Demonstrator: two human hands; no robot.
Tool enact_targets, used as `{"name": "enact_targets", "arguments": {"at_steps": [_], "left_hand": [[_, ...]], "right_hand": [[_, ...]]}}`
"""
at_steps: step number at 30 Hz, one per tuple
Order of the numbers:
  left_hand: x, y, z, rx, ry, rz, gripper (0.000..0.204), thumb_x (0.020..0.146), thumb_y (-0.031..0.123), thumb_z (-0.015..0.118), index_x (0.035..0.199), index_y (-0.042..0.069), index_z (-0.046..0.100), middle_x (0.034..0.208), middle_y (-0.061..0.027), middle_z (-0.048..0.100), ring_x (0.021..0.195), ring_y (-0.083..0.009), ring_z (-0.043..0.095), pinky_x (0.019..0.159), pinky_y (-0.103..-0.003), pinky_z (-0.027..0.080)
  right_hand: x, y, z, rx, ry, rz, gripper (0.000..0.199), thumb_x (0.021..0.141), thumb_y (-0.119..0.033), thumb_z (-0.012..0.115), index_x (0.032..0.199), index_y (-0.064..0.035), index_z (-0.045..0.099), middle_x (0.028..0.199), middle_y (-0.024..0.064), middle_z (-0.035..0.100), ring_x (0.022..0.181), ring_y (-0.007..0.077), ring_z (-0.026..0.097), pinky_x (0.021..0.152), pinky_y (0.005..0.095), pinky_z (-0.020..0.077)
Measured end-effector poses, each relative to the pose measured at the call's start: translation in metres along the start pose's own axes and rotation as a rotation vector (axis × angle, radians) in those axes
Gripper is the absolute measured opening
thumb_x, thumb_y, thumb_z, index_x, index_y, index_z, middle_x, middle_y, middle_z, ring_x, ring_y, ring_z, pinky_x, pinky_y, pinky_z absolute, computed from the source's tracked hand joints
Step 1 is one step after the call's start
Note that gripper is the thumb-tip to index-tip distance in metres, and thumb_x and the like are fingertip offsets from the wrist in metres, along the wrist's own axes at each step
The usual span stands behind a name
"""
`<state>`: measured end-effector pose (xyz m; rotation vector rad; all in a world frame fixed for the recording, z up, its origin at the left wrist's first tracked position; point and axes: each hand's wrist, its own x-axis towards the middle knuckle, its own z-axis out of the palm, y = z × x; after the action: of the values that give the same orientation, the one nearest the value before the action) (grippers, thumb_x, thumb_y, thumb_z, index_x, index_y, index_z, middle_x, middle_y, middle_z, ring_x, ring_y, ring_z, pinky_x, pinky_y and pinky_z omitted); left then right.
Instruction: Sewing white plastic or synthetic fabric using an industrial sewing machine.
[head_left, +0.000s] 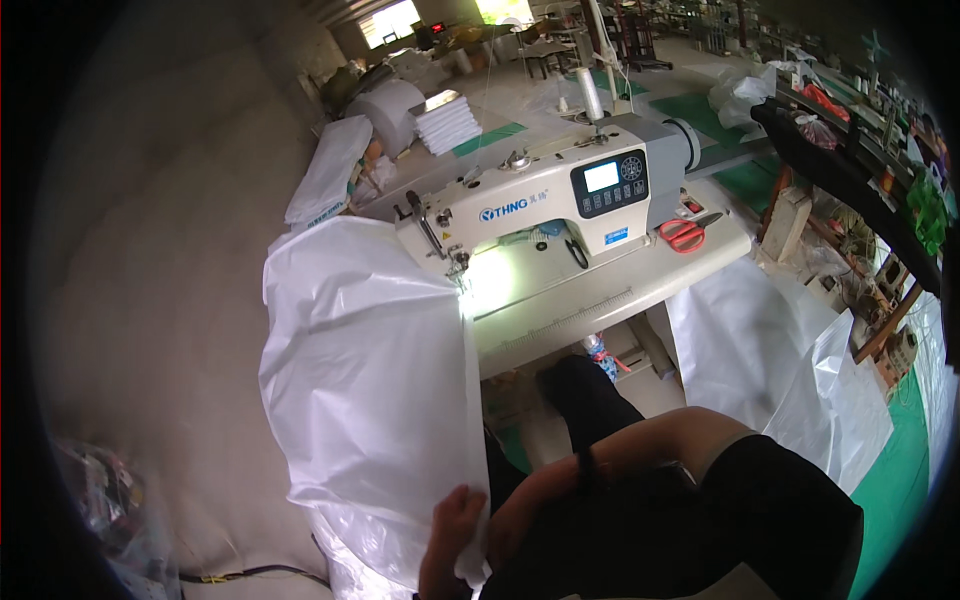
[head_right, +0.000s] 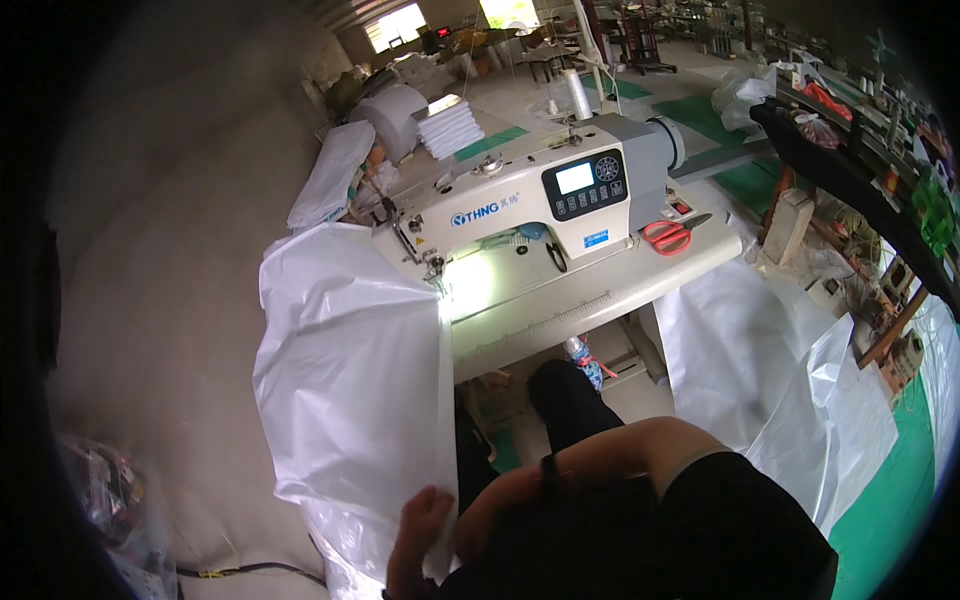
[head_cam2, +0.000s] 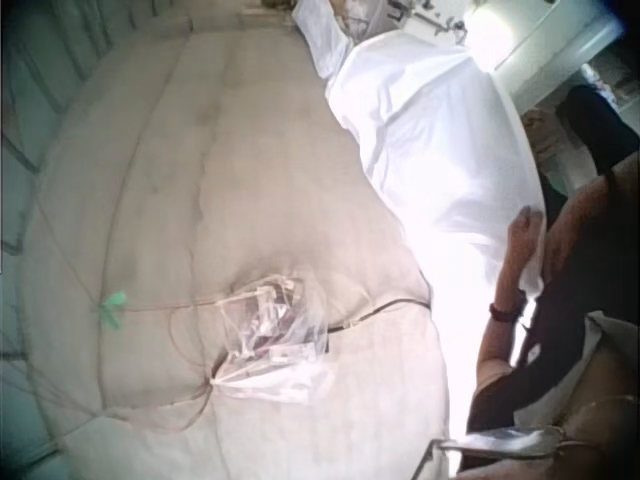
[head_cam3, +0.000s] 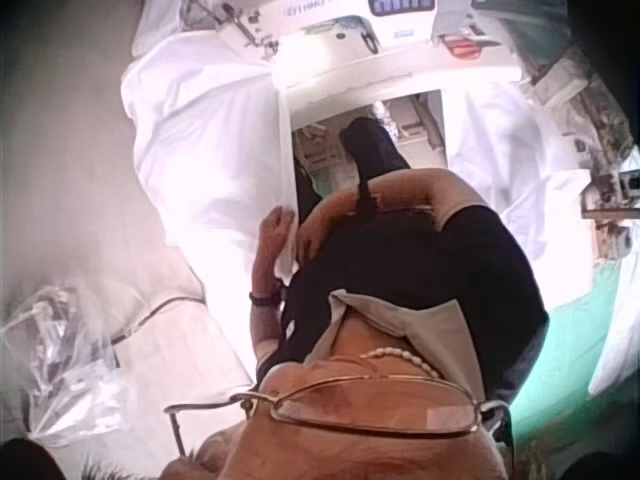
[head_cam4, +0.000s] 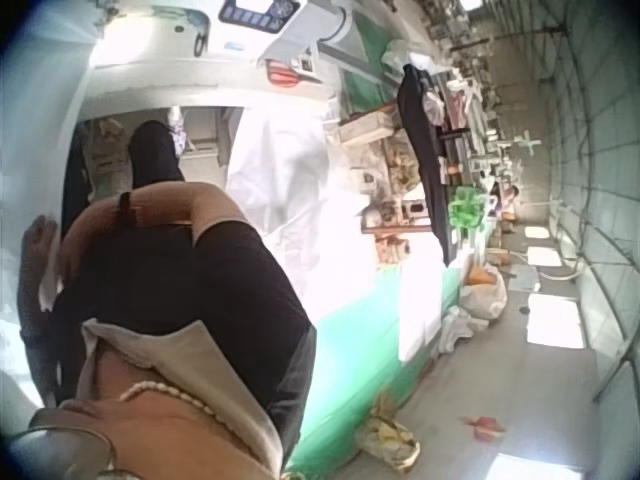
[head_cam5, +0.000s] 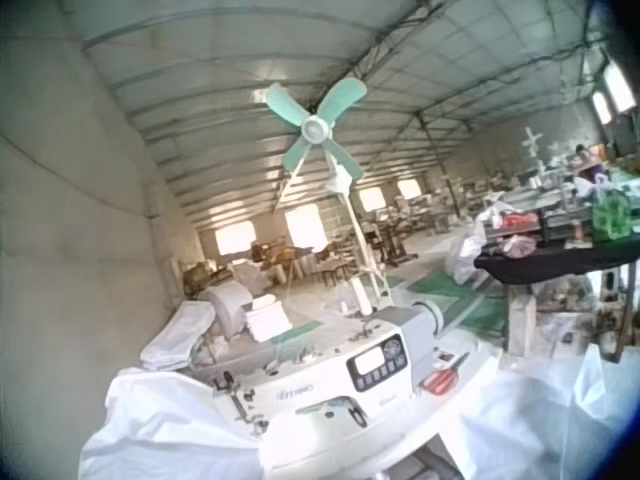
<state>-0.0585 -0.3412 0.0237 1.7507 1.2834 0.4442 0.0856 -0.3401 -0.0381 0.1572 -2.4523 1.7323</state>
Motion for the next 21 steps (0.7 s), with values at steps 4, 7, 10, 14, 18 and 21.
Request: {"name": "enact_targets", "arguments": {"at_steps": [4, 7, 10, 14, 18, 21], "left_hand": [[-0.016, 0.024, 0.007, 0.153, -0.016, 0.067, 0.01, 0.084, 0.016, 0.057, 0.081, 0.007, 0.056, 0.073, -0.0135, 0.054, 0.068, -0.0312, 0.059, 0.061, -0.038, 0.046], [-0.014, 0.025, 0.018, 0.356, -0.164, 0.331, 0.01, 0.087, 0.014, 0.052, 0.079, 0.011, 0.057, 0.079, -0.0125, 0.055, 0.071, -0.0313, 0.059, 0.061, -0.04, 0.047], [-0.005, 0.031, 0.028, -0.072, -0.316, -0.063, 0.011, 0.089, 0.015, 0.053, 0.08, 0.01, 0.058, 0.086, -0.0116, 0.059, 0.072, -0.0273, 0.062, 0.06, -0.039, 0.048], [0.002, 0.002, 0.041, -0.405, -0.336, -0.072, 0.01, 0.088, 0.015, 0.057, 0.083, 0.007, 0.06, 0.085, -0.009, 0.063, 0.07, -0.0218, 0.063, 0.061, -0.035, 0.049], [-0.003, 0.027, 0.037, -0.014, -0.253, 0.169, 0.016, 0.086, 0.015, 0.06, 0.079, 0.001, 0.059, 0.063, -0.0095, 0.054, 0.062, -0.021, 0.054, 0.055, -0.031, 0.043], [-0.008, 0.041, 0.032, 0.114, -0.142, 0.276, 0.015, 0.088, 0.014, 0.057, 0.08, 0.002, 0.057, 0.06, -0.0162, 0.049, 0.056, -0.0316, 0.052, 0.052, -0.035, 0.041]], "right_hand": [[-0.11, -0.06, -0.083, 0.062, 0.303, 0.738, 0.03, 0.083, -0.019, 0.058, 0.105, 0.0015, 0.062, 0.088, 0.0134, 0.067, 0.076, 0.0177, 0.065, 0.063, 0.0329, 0.0545], [-0.197, -0.021, -0.152, 0.102, 0.88, 0.922, 0.025, 0.081, -0.015, 0.049, 0.096, -0.0023, 0.063, 0.076, 0.0131, 0.065, 0.059, 0.0216, 0.065, 0.052, 0.0336, 0.0541], [-0.215, -0.021, -0.208, -0.976, 1.144, 1.016, 0.023, 0.08, -0.02, 0.048, 0.09, -0.002, 0.058, 0.081, 0.0179, 0.064, 0.081, 0.0341, 0.063, 0.071, 0.0444, 0.0488], [-0.169, -0.023, -0.249, -0.878, 1.277, 1.207, 0.027, 0.076, -0.019, 0.056, 0.095, 0.0011, 0.056, 0.086, 0.0173, 0.065, 0.075, 0.0321, 0.065, 0.061, 0.0418, 0.0506], [-0.14, -0.006, -0.254, -1.119, 1.061, 1.473, 0.026, 0.073, -0.01, 0.063, 0.098, -0.0007, 0.06, 0.084, 0.0114, 0.068, 0.079, 0.0234, 0.067, 0.056, 0.0335, 0.052], [-0.138, -0.007, -0.249, -1.088, 1.008, 1.471, 0.033, 0.072, -0.011, 0.066, 0.101, 0.0035, 0.059, 0.082, 0.0111, 0.068, 0.075, 0.0224, 0.067, 0.055, 0.0328, 0.052]]}}
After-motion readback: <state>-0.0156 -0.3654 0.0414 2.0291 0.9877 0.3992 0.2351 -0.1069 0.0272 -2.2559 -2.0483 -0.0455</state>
